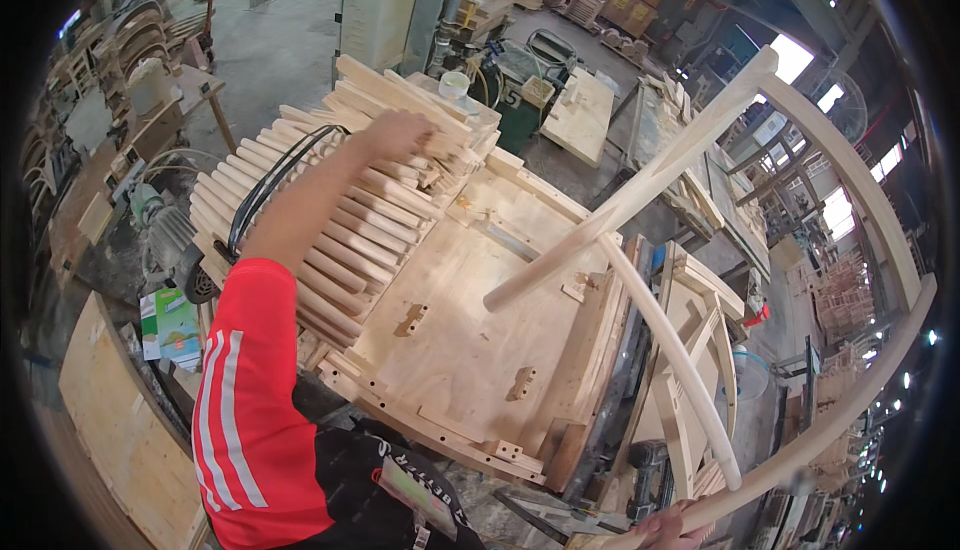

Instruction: The person assembles wooden chair frames by inserting dowels into pre-drilled holes and securing them with a pneumatic nail gun. They repeatedly pick up frames, align dowels, fasten joints, and stack completed units on a nearby pile.

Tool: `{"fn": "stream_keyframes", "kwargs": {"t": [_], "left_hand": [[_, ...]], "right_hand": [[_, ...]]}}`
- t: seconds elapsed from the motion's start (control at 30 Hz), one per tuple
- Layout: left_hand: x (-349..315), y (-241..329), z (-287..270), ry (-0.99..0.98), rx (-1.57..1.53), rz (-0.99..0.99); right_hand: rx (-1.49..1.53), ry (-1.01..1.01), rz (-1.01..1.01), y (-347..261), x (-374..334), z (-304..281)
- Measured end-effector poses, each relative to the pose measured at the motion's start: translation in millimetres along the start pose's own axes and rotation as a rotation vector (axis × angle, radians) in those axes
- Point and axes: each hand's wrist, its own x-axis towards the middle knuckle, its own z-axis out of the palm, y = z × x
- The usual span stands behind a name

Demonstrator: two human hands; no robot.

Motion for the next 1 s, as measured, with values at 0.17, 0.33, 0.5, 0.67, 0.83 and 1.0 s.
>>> {"fn": "stream_keyframes", "kwargs": {"t": [0.17,0.33,0.5,0.67,0.83,1.0], "left_hand": [[-2,30,-7,-0.187,-0.008,-0.070],[-34,105,-56,0.365,-0.211,0.074],[-102,250,-208,0.322,-0.715,0.323],[-173,350,-285,0.591,-1.007,0.533],[-246,414,-343,0.550,-1.405,0.178],[-316,365,-296,0.676,-1.590,0.065]], "right_hand": [[0.104,-0.007,-0.013,15,15,8],[0.317,-0.024,-0.093,13,19,42],[0.373,-0.026,-0.298,2,5,85],[0.224,-0.119,-0.634,-6,-48,140],[0.231,-0.117,-0.816,-4,-133,174],[0.184,-0.532,-0.854,-4,-203,136]]}}
